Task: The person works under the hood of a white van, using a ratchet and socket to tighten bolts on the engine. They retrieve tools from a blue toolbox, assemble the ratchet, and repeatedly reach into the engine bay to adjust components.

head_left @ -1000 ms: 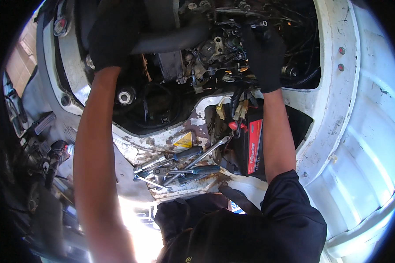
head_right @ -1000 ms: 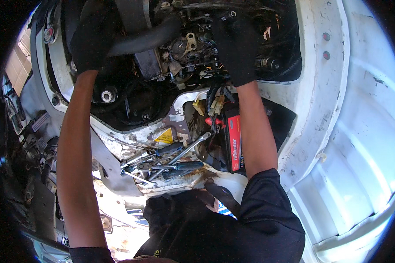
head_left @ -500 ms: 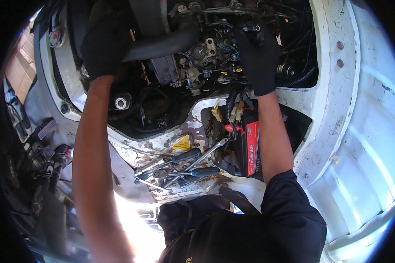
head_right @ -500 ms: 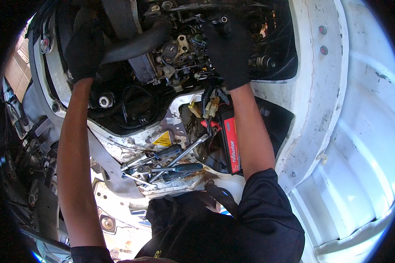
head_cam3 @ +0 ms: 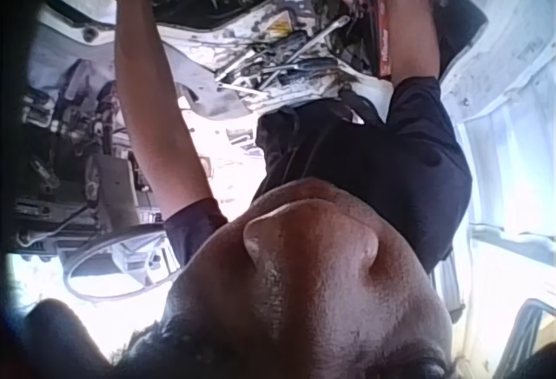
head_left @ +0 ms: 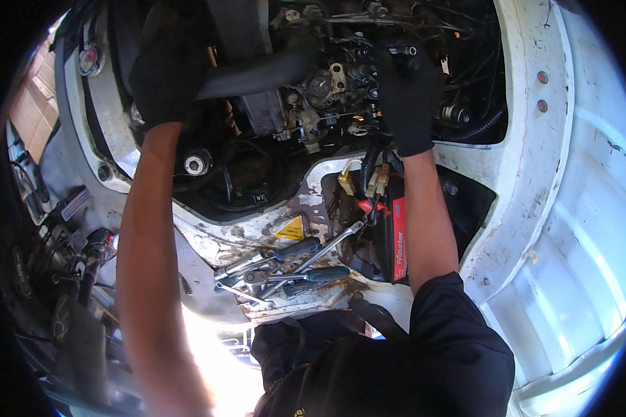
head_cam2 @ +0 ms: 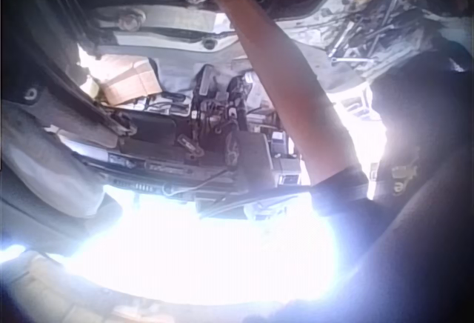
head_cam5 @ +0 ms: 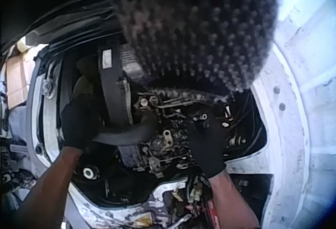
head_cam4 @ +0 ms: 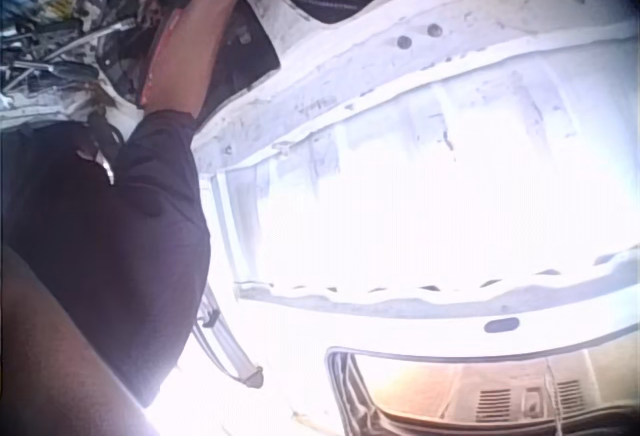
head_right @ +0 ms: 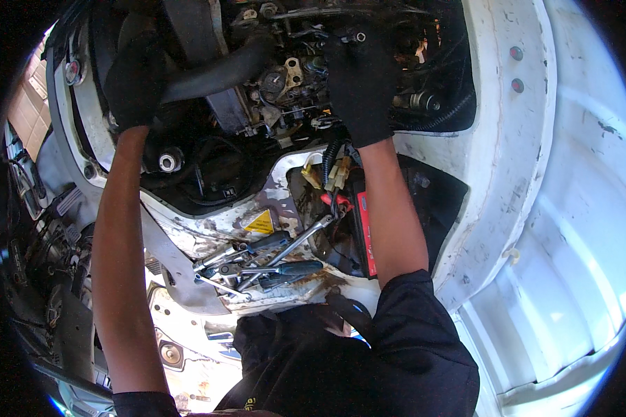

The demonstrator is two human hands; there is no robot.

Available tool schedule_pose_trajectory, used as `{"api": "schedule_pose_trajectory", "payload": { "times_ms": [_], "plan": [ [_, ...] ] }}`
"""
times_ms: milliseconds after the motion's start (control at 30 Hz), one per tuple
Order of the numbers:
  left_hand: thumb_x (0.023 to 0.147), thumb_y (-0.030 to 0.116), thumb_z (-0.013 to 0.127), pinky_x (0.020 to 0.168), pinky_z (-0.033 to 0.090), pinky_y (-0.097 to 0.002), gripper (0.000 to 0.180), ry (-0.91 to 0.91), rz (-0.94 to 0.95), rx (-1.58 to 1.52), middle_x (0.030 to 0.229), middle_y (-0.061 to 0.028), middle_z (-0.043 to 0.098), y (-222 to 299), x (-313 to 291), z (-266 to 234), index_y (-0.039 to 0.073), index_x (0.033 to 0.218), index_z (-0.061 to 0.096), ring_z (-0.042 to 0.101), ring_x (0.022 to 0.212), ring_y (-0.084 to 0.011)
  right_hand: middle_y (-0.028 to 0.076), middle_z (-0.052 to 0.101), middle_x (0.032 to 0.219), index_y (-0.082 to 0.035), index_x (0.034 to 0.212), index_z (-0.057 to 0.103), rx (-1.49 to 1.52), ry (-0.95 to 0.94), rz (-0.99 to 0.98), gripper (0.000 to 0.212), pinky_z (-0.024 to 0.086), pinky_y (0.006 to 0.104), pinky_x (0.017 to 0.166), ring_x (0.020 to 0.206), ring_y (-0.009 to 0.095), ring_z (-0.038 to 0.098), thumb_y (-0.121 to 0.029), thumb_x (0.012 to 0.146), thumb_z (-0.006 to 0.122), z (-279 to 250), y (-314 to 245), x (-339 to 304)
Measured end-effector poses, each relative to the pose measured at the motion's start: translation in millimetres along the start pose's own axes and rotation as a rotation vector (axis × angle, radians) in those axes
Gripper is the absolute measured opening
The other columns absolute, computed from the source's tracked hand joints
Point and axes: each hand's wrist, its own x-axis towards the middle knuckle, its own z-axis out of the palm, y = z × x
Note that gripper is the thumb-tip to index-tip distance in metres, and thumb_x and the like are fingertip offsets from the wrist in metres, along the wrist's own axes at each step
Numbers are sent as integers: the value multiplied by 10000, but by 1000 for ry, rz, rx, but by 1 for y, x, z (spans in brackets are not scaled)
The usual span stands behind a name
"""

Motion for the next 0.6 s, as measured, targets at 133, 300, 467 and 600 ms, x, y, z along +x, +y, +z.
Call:
{"api": "schedule_pose_trajectory", "payload": {
  "times_ms": [133,300,467,600],
  "plan": [
    [950,262,669,864,581,-435,248,6,5,50,1083,-145,760,1,-1,1,150,1148,768,735,961,-353,165,736,976,-39,1037,716,-21,-19,31,185,553,414,804,901,331,718,-195,937,727,-3,-9,1],
    [948,261,668,865,582,-439,262,27,62,23,1069,-152,759,7,2,-5,124,1151,760,736,954,-354,185,730,992,-45,1041,724,-99,-80,-130,193,561,422,815,902,342,720,-210,944,708,-8,-2,18],
    [945,257,672,846,586,-439,257,3,65,64,1051,-148,762,2,1,-2,121,1145,758,741,922,-355,120,763,947,-56,1067,741,-159,-134,-86,189,558,343,756,850,223,748,-112,887,761,-18,-31,24],
    [947,259,673,837,589,-435,243,26,58,38,1047,-145,763,2,1,-1,128,1132,761,743,912,-354,157,753,981,-65,1079,743,-260,-169,-228,198,569,363,773,874,296,747,-114,886,743,-25,-11,25]
  ]
}}
